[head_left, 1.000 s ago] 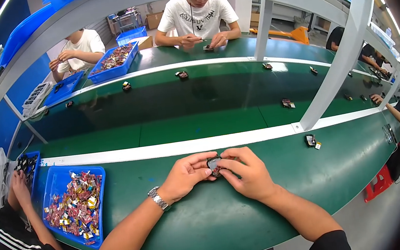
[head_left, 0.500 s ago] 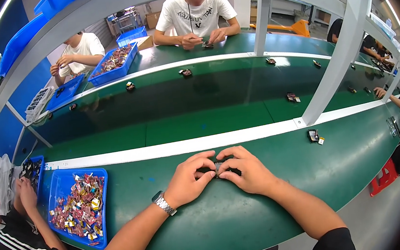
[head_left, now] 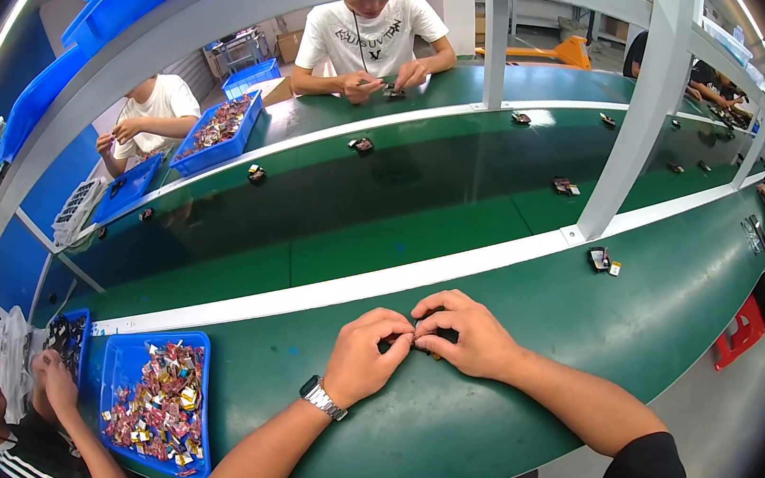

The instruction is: Inspecting and sorting small electronic components on a factory conveyor belt.

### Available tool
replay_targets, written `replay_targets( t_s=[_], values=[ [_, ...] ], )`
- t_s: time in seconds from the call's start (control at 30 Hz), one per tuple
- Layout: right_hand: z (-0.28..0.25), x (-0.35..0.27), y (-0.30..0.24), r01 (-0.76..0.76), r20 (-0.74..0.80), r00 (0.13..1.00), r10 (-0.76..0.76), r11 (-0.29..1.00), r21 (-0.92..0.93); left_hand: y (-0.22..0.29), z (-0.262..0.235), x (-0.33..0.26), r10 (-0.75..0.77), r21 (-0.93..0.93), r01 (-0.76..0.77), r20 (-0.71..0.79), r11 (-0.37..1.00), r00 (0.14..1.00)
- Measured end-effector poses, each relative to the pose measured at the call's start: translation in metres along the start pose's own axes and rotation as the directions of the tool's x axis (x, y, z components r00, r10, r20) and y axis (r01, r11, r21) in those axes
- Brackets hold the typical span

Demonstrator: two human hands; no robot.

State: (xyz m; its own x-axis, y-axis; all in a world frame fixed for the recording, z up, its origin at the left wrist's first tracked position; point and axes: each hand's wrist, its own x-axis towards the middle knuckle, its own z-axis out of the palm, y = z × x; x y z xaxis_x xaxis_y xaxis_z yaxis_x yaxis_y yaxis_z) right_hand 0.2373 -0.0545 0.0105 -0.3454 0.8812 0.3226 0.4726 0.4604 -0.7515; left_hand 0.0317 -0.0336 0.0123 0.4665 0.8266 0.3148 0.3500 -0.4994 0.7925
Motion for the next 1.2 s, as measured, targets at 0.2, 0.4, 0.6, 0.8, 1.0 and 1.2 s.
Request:
replay_targets(
  t_s=[0.2, 0.4, 0.6, 0.8, 1.0, 1.2],
  values=[
    [0.0017, -0.0003, -0.0010, 0.025, -0.055, 0.998, -0.025, 1.000, -0.008, -0.0025, 0.0009, -0.0009, 0.017, 0.007, -0.017, -0.012, 1.000, 1.000],
    [0.0020, -0.0002, 0.0007, 0.029, -0.068, 0.997, -0.028, 1.000, 0.007, 0.0000, -0.0027, 0.0004, -0.021, -0.008, 0.021, 0.015, 1.000, 1.000],
    [0.0044, -0.0006, 0.0019, 0.021, -0.080, 0.997, -0.020, 1.000, 0.011, 0.0007, -0.0016, 0.0008, -0.058, 0.001, 0.058, 0.000, 0.998, 0.998],
    [0.0033, -0.0023, 0.0017, -0.027, -0.055, 0.998, 0.029, 0.999, 0.042, 0.0004, -0.0001, 0.0004, -0.045, -0.027, 0.044, -0.022, 0.999, 0.999],
    [0.0052, -0.0016, 0.0034, -0.008, -0.061, 0.998, 0.009, 0.999, 0.032, 0.0016, 0.0010, -0.0002, -0.027, -0.011, 0.027, -0.056, 1.000, 0.998],
    [0.0055, -0.0013, 0.0029, 0.012, -0.071, 0.997, -0.010, 1.000, 0.020, 0.0035, 0.0036, -0.0013, -0.034, 0.016, 0.035, -0.075, 0.999, 0.997]
  ],
)
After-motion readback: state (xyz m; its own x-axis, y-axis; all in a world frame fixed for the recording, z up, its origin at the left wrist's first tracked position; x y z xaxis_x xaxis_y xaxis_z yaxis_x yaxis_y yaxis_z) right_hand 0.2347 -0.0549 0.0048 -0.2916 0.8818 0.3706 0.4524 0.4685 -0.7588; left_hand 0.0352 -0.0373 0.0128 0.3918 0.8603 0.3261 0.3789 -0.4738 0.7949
